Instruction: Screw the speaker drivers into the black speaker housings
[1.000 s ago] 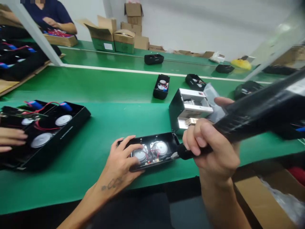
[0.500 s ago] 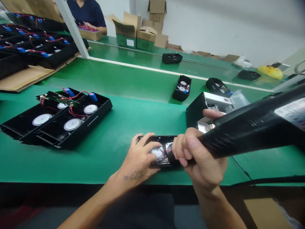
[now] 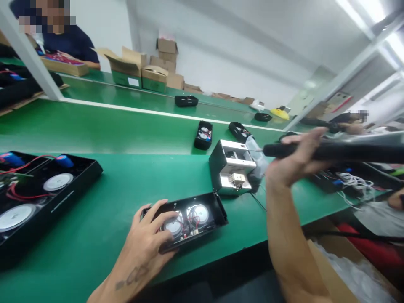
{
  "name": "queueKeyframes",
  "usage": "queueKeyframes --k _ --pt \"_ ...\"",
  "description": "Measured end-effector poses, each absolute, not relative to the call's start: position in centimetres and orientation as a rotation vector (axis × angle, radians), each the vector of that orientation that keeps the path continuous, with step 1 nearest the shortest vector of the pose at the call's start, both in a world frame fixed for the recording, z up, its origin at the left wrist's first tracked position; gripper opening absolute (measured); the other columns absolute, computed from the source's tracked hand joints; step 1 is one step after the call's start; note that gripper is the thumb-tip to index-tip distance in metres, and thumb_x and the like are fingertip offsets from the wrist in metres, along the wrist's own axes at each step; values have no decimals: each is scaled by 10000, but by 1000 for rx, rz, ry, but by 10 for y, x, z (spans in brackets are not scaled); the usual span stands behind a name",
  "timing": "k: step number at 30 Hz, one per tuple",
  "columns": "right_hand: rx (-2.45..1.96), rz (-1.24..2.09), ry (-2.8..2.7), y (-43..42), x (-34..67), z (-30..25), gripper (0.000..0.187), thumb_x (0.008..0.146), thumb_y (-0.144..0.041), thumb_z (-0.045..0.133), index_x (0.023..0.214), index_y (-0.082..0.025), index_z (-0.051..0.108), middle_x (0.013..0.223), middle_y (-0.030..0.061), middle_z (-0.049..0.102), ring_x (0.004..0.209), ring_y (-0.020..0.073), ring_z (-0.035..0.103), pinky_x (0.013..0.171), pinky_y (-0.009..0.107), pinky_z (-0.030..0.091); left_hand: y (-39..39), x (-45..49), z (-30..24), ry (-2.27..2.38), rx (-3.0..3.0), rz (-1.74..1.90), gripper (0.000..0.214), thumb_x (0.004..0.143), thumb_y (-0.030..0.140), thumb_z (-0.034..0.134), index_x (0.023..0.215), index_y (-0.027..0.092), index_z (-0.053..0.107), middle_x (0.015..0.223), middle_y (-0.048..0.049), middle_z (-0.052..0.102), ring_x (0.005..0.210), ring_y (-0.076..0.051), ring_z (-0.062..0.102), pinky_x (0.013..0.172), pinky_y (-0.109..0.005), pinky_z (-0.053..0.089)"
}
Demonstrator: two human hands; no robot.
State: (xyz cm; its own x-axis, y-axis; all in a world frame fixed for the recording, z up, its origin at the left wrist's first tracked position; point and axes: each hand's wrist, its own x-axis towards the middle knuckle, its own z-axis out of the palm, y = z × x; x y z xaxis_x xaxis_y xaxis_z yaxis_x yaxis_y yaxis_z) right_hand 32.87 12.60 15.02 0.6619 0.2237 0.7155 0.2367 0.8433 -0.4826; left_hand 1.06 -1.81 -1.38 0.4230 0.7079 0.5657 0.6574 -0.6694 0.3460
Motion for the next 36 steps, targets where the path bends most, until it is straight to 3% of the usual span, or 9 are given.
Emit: queueKeyframes --k 1,4,9,13,20,36 --pt "-638 -36 -959 136 334 145 348 845 -385 794 1096 -284 576 702 -91 545 682 138 600 748 332 563 -18 10 -14 1245 2600 1096 115 787 215 781 764 250 673 1234 -35 758 1377 -410 548 1044 -671 419" --pt "-872 100 -1280 142 340 129 458 748 -368 886 1097 -241 618 682 -90 631 638 149 630 723 357 566 -17 10 -15 1244 2647 1088 103 820 213 751 765 248 671 1229 -50 756 1381 -410 540 1035 -667 424" --pt "-794 5 -1181 109 333 133 535 828 -346 827 1291 -271 570 573 -130 583 476 128 536 605 320 518 -15 6 -16 1226 2715 1039 117 873 245 715 768 257 666 1234 -54 758 1393 -403 525 1010 -655 432" --pt "-850 284 -1211 100 326 127 456 799 -354 844 1170 -276 592 566 -139 540 404 106 508 448 274 425 -14 5 -15 1237 2722 1001 112 864 282 732 768 267 676 1220 -45 765 1371 -400 547 1000 -640 441" --pt "-842 382 -1200 110 321 98 430 782 -316 852 1093 -264 560 544 -149 544 390 91 502 440 263 420 -14 4 -14 1238 2750 978 132 867 297 746 757 259 683 1215 -47 765 1385 -389 542 1037 -618 429" --pt "-869 561 -1205 95 330 115 482 759 -387 879 1158 -313 620 561 -126 484 421 92 468 420 268 388 -12 0 -16 1177 2810 991 126 869 309 750 771 265 684 1219 -54 760 1377 -412 542 1001 -624 437"
